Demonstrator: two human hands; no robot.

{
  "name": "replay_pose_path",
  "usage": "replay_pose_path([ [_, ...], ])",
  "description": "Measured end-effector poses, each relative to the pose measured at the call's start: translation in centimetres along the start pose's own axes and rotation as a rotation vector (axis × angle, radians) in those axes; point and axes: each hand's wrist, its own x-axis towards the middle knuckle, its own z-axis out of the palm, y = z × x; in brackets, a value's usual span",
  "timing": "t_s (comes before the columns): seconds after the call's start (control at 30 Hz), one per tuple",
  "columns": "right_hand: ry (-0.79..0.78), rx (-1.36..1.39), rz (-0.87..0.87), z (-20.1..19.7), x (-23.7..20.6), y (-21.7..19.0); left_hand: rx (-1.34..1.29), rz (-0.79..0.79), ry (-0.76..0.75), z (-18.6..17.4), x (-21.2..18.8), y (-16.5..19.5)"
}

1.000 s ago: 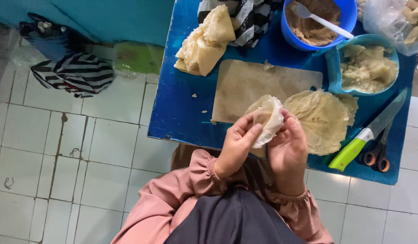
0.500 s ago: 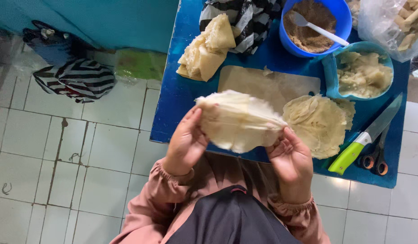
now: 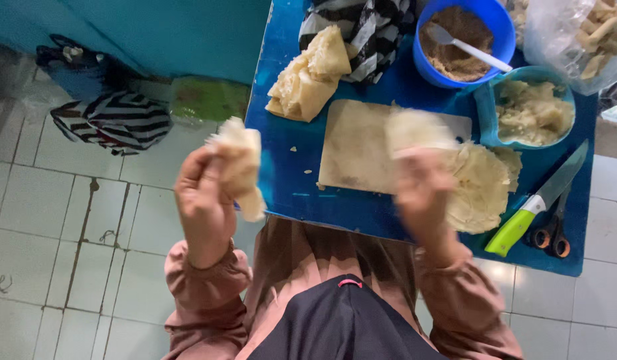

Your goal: The person sits on the floor at a low blue table and cuts round pale dough sheets in half with scissors, then peels the thin layers apart by hand and stacks the pieces on the table. They repeat the cutting and peeling cycle on sheet after sheet, setting finished pieces aside near a bowl of brown filling.

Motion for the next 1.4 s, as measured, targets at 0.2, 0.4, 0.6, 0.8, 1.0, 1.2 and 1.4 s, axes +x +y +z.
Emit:
replay_pose_path([
  [0.2,-0.166,0.412,0.005,0.9,-2.2,-4.5,0.121,-0.308,-0.500,3.7,-1.8,0.1],
  [0.4,-0.368,1.408,0.678,-2.0,-2.2,-1.3,0.288,-0.172,-0.700,8.9,1.2,-5.8],
  [0.6,-0.042,0.456,0.542,-0.6,1.5,2.4,0.722,0.024,-0.599,12.2,6.9,-11.2],
  [0.8,0.097,0.007,0.133,0.5,2.5,1.0,0.913,0.325,-0.536,13.0,7.9,-12.8],
  [1.0,0.168,-0.244,-0.095,-1.6,2.0,-0.5,1.094,0.699,-0.545,13.4,6.3,-11.8],
  [1.2,-0.185,-0.198,0.083,-7.7,-2.7,2.0,1.108,0.645,-0.656,12.7,1.6,-9.9],
  [1.4,-0.085,0.338,0.435,-7.5,-5.1,6.6,0.663,0.222,-0.766,14.6,-3.4,-11.1],
])
